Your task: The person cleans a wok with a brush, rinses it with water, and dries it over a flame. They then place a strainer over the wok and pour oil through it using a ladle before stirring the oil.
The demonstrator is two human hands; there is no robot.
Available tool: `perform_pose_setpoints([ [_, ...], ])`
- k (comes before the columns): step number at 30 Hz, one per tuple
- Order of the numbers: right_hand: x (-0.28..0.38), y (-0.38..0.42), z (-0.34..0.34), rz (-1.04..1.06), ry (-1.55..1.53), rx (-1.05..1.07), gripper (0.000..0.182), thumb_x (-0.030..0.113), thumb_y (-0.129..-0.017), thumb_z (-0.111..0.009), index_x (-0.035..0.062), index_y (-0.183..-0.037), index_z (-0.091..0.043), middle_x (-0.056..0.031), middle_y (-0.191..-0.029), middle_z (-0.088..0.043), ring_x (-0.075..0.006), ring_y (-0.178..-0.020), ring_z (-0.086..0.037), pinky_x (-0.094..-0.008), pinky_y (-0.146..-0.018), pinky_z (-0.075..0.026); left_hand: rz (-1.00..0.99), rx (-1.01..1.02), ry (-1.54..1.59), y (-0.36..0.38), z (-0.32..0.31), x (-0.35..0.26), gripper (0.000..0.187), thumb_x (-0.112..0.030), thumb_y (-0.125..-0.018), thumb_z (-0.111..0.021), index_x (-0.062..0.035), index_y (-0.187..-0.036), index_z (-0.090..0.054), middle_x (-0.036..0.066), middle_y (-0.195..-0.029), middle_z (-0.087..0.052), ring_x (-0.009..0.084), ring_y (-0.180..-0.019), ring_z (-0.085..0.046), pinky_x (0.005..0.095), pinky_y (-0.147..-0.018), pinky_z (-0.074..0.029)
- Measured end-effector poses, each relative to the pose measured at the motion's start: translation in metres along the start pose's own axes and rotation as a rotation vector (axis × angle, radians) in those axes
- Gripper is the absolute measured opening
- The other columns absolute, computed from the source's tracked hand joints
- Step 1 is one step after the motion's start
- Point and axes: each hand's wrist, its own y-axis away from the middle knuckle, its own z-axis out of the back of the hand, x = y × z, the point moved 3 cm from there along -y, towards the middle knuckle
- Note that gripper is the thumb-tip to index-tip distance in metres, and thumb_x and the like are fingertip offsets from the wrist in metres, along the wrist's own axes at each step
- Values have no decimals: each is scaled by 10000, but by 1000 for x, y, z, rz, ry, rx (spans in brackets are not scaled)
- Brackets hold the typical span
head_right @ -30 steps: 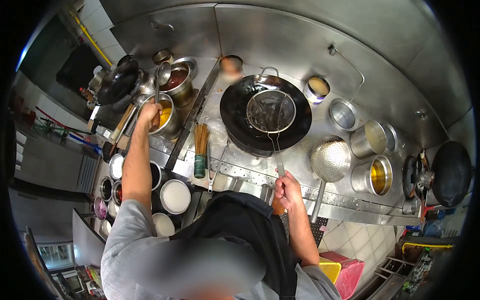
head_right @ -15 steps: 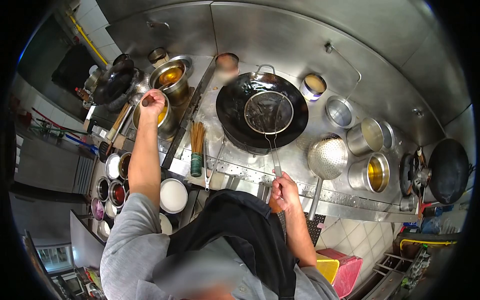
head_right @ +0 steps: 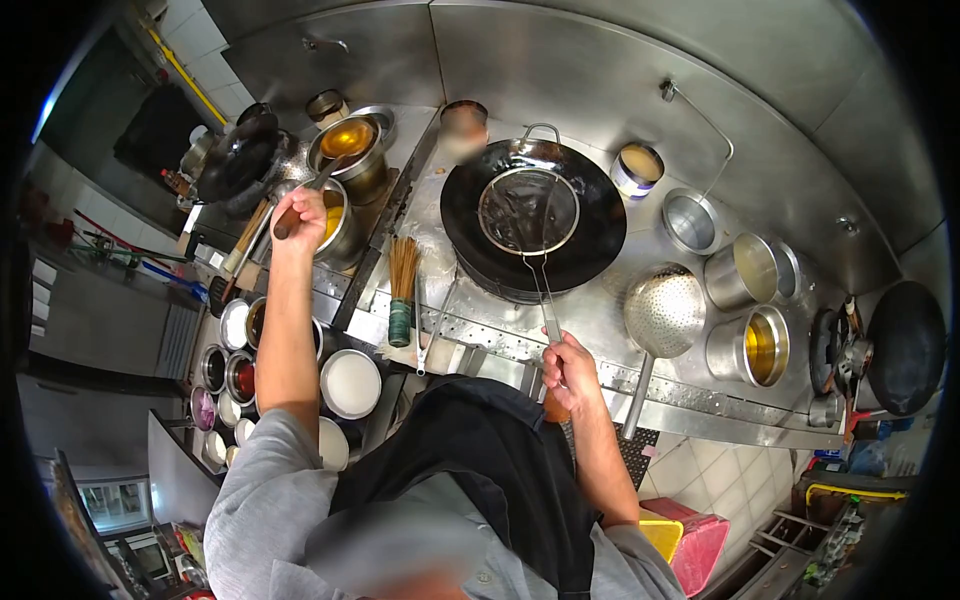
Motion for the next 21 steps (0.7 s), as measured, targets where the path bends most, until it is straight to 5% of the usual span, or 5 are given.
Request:
perform_pose_setpoints([
  [6, -2, -7, -9, 6, 13, 30, 232, 82, -937, -455, 89, -1164, -505, 6, -673, -475, -70, -454, -380, -224, -393, -299, 107, -81, -55, 52, -35, 53, 254, -116, -939, -458, 97, -1058, -526, -2, -696, -518, 117, -565, -500, 259, -491, -411],
  [13, -2, -6, -15, -23, 15, 46, 180, 35, -926, -452, 70, -1098, -490, -14, -668, -486, -80, -452, -384, -232, -390, -306, 257, -194, -30, 102, -38, 124, 282, -162, -956, -452, 39, -1133, -539, -23, -668, -514, 117, -502, -511, 272, -434, -418],
  [17, 1, -4, -16, -32, 31, 72, 200, 36, -927, -443, 64, -1118, -490, -14, -671, -484, -80, -454, -382, -232, -391, -307, 365, -274, -48, 119, -37, 167, 134, -166, -956, -459, -55, -964, -534, -25, -650, -509, 106, -471, -487, 253, -409, -399],
  [21, 3, 3, -15, -19, 81, 34, 217, 55, -932, -443, 73, -1135, -518, 4, -657, -481, -71, -450, -380, -227, -387, -308, 451, -321, -255, 123, -1, 194, 57, -158, -946, -484, -135, -959, -535, -29, -662, -503, 119, -468, -475, 274, -396, -385],
])
